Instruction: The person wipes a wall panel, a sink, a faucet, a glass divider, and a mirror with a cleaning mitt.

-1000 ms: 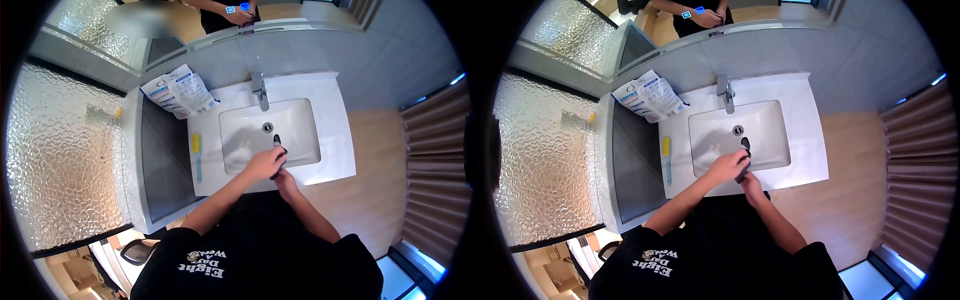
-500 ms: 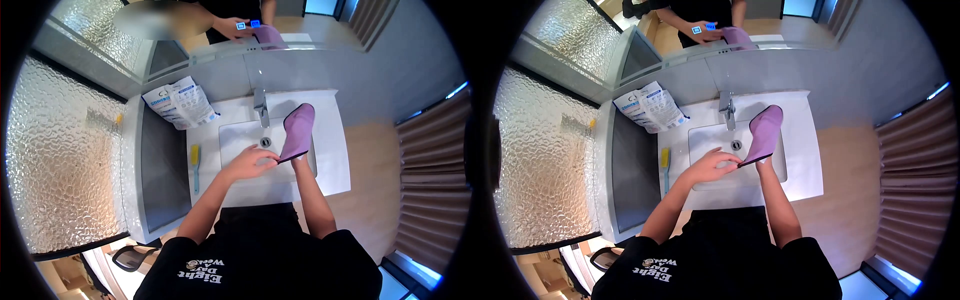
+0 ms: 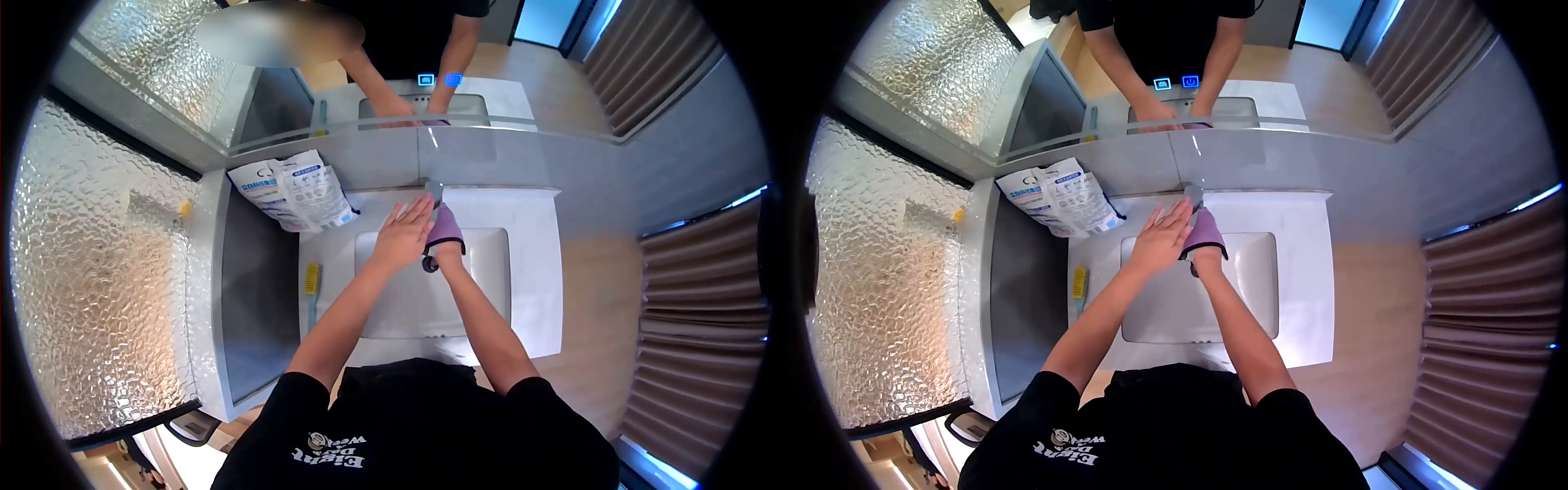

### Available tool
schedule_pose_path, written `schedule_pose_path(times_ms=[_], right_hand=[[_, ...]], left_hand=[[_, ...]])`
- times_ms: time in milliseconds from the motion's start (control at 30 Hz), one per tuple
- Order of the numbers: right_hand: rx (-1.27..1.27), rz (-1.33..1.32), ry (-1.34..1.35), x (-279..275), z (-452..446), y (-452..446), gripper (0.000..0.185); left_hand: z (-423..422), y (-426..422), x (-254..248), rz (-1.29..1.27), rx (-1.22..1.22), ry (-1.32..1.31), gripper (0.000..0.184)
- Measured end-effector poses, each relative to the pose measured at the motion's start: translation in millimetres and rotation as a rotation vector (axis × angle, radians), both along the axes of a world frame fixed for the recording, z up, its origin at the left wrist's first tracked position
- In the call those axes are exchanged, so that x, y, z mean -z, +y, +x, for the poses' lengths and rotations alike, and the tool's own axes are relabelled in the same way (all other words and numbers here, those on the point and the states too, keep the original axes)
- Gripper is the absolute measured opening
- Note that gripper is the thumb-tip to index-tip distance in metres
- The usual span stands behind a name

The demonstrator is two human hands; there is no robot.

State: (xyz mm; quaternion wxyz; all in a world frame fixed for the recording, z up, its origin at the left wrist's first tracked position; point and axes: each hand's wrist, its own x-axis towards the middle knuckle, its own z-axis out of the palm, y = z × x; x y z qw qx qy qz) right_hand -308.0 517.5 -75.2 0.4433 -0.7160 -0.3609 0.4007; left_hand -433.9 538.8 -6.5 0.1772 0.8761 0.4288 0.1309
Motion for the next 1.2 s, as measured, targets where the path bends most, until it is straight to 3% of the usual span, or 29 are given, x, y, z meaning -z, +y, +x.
schedule_pose_path(times_ms=[33,67,167,333,400,433,467,533,600,733,800,900,967,1000,1067,1100,1133,1200], right_hand=[[0.143,0.083,0.353,3.4,0.4,-2.5,0.037],[0.144,0.079,0.349,5.7,3.2,-5.1,0.037],[-0.258,0.18,-0.657,10.9,10.5,-25.5,0.03],[-0.377,0.229,-0.513,19.3,37.7,-52.2,0.022],[-0.679,0.092,-0.885,11.9,62.1,-36.3,0.02],[-0.488,0.073,-0.498,9.0,66.0,-25.6,0.022],[-0.635,0.038,-0.712,22.8,70.6,-4.3,0.026],[-0.423,0.119,-0.767,-4.2,35.1,-1.7,0.033],[-0.034,0.049,-0.254,17.9,2.1,-11.8,0.042],[0.035,0.181,0.007,28.8,-2.8,-20.8,0.04],[-0.047,0.313,0.003,30.5,0.1,-46.5,0.036],[-0.061,0.13,0.022,15.2,-0.2,-76.3,0.033],[-0.093,0.348,-0.025,41.5,-0.4,-84.3,0.031],[-0.095,0.346,-0.027,28.0,1.8,-85.4,0.031],[-0.184,-0.056,-0.445,-20.1,8.3,-74.2,0.03],[-0.155,0.079,-0.269,7.7,20.7,-66.0,0.029],[-0.149,0.088,-0.271,5.1,28.3,-53.1,0.029],[-0.393,0.0,-0.688,-4.5,42.0,-21.2,0.028]], left_hand=[[0.6,-1.7,3.2,0.078,-0.015,-0.017,0.049],[1.3,-1.0,5.5,0.074,-0.015,-0.022,0.049],[-0.1,-1.3,6.0,0.124,-0.044,-0.08,0.048],[-1.5,3.1,4.6,0.08,-0.047,-0.142,0.043],[-3.4,6.0,2.3,0.113,-0.026,-0.097,0.043],[-3.5,6.7,1.1,0.155,-0.004,-0.055,0.042],[-3.2,6.4,-0.1,0.159,-0.002,-0.055,0.042],[-3.3,7.3,-5.4,0.148,0.008,-0.013,0.042],[-3.3,7.9,-3.1,0.15,0.005,-0.017,0.042],[-2.1,5.0,-3.8,0.103,-0.025,-0.03,0.042],[-2.6,3.2,-3.0,0.078,-0.035,-0.038,0.042],[-0.4,5.1,-6.0,0.052,-0.043,-0.053,0.041],[-1.8,0.7,-3.8,0.03,-0.05,-0.054,0.042],[-2.1,2.2,-3.0,-0.047,-0.047,-0.078,0.043],[-5.0,6.2,-2.9,-0.108,-0.041,-0.106,0.045],[-9.3,5.7,-2.4,-0.082,-0.011,-0.071,0.047],[-13.0,4.5,-1.7,-0.054,0.021,-0.034,0.049],[-23.7,-11.4,3.4,-0.122,0.041,-0.131,0.051]])
